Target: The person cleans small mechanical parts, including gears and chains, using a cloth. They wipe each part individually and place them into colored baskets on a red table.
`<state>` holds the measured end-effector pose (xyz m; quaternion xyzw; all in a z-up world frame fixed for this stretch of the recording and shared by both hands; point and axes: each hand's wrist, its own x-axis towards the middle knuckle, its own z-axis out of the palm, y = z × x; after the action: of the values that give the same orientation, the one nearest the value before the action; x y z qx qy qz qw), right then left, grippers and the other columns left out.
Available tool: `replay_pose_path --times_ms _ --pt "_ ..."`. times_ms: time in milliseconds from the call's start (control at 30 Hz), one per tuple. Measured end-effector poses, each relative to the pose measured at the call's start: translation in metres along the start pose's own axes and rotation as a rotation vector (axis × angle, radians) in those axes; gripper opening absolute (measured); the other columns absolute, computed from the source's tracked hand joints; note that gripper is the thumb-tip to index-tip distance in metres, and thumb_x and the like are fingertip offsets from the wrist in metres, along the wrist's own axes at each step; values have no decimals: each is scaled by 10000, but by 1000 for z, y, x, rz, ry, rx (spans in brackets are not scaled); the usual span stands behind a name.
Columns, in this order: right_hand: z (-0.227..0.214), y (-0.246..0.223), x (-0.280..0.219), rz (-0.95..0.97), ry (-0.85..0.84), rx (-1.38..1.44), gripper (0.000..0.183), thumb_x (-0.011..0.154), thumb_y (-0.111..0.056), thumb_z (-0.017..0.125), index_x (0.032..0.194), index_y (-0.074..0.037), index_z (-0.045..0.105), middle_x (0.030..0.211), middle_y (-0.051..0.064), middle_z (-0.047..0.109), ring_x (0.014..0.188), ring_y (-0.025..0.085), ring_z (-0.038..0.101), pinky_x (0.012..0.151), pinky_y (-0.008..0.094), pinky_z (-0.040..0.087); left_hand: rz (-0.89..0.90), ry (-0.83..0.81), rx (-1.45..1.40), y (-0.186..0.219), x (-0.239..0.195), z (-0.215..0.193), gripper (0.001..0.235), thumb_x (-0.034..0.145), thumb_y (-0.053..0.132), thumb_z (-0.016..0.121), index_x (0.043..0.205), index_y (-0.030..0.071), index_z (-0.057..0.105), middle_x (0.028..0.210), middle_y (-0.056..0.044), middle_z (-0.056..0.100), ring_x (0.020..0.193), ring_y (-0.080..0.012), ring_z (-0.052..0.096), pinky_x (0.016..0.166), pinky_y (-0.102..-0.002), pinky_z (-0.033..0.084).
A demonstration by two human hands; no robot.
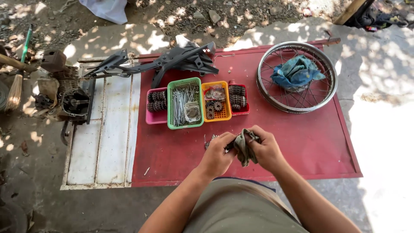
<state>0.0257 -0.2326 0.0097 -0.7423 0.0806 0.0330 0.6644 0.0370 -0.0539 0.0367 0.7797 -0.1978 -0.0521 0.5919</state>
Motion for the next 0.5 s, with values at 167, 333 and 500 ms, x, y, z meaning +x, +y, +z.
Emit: replay_pose_path --times_ms 167,333,500 --pt "4 -49 -11 38 -66 -197 186 844 -19 661 955 -57 805 757 152 680 658 204 623 587 378 550 151 26 219 3 -8 -8 149 815 8 722 938 87 690 912 -73 678 839 -319 705 704 -389 574" --pt "18 -53 -7 137 2 -192 216 854 -44 644 1010 -32 793 651 159 667 567 202 605 514 383 533 141 41 275 -7 -9 -14 149 807 29 752 941 85 716 906 -85 692 816 -346 713 666 -438 577" --pt "25 -60 -20 -9 201 -107 157 922 -76 650 1032 -86 762 675 109 638 524 167 635 448 307 529 69 113 106 -4 -3 -26 134 849 30 744 952 114 759 902 -36 711 811 -260 728 677 -323 578"
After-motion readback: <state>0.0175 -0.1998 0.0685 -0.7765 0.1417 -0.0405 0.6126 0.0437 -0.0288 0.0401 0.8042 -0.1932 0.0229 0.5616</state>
